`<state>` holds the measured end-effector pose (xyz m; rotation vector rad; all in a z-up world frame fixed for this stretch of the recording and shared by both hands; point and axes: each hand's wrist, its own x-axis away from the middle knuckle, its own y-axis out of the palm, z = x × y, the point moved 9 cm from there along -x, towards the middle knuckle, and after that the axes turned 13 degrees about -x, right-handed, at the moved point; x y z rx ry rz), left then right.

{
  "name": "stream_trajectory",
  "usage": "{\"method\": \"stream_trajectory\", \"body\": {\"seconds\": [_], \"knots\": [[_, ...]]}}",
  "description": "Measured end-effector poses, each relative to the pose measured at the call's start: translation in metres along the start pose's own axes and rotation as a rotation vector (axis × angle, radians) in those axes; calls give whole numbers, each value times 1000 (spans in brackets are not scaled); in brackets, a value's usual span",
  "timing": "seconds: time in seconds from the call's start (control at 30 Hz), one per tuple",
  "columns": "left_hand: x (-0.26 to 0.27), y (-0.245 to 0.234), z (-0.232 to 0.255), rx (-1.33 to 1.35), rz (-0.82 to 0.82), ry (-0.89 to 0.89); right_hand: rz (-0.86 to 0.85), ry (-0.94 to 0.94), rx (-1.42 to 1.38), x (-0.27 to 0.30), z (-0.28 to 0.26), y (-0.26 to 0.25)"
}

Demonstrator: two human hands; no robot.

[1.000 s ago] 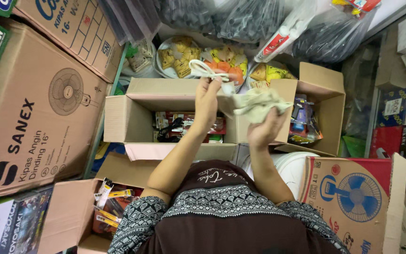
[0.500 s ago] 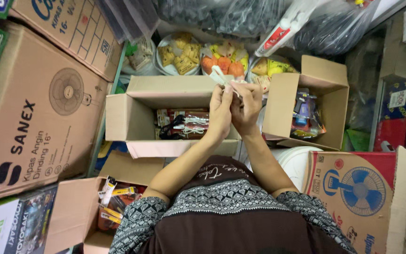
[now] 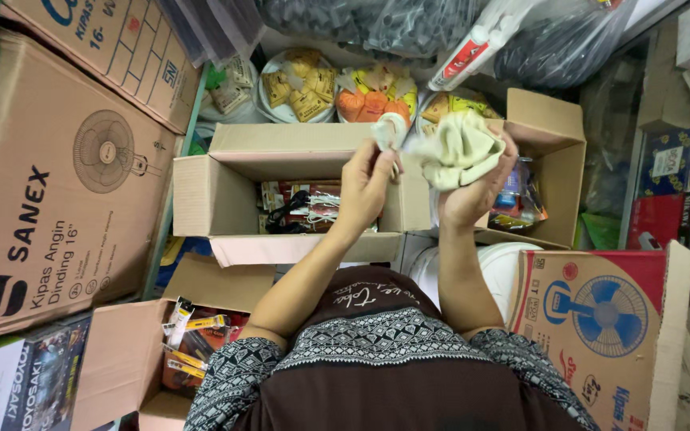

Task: The person wipes a white power cord with a cloth and organizes it into a cardboard box containing various packaged hardware items.

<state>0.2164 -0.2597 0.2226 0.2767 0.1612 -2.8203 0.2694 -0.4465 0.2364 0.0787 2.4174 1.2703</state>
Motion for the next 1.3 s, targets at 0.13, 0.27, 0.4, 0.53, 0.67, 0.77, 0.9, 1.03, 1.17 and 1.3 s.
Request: {"method": "stream_trajectory", "body": {"seconds": [0.13,0.27,0.4,0.53,0.67,0.77,0.9,1.03,1.17,1.3], "knots": [[19,9,57,-381,13,407,-713,-301,829,21,-13,88],[14,8,60,-499,-86,352,-578,-9,831,7,14,56],[22,5,68,-572,-99,420,-267,367,465,-7,42,5],[23,-9,80,-597,0,482,-278,191,208,-8,15,35],[23,-15,77,-735,52,474,-686,-20,715,13,-4,90],[22,-11,70,-765,57,462,-654,78,806,21,10,82],[14,-12,48,-473,-36,249,-587,122,662,22,21,61],[9,-12,34,-404,-37,121,-545,189,606,23,30,43],[16,-10,47,-649,83,280,-571,64,826,22,34,35],[16,-7,50,-671,93,331,-483,100,811,13,42,13]]}}
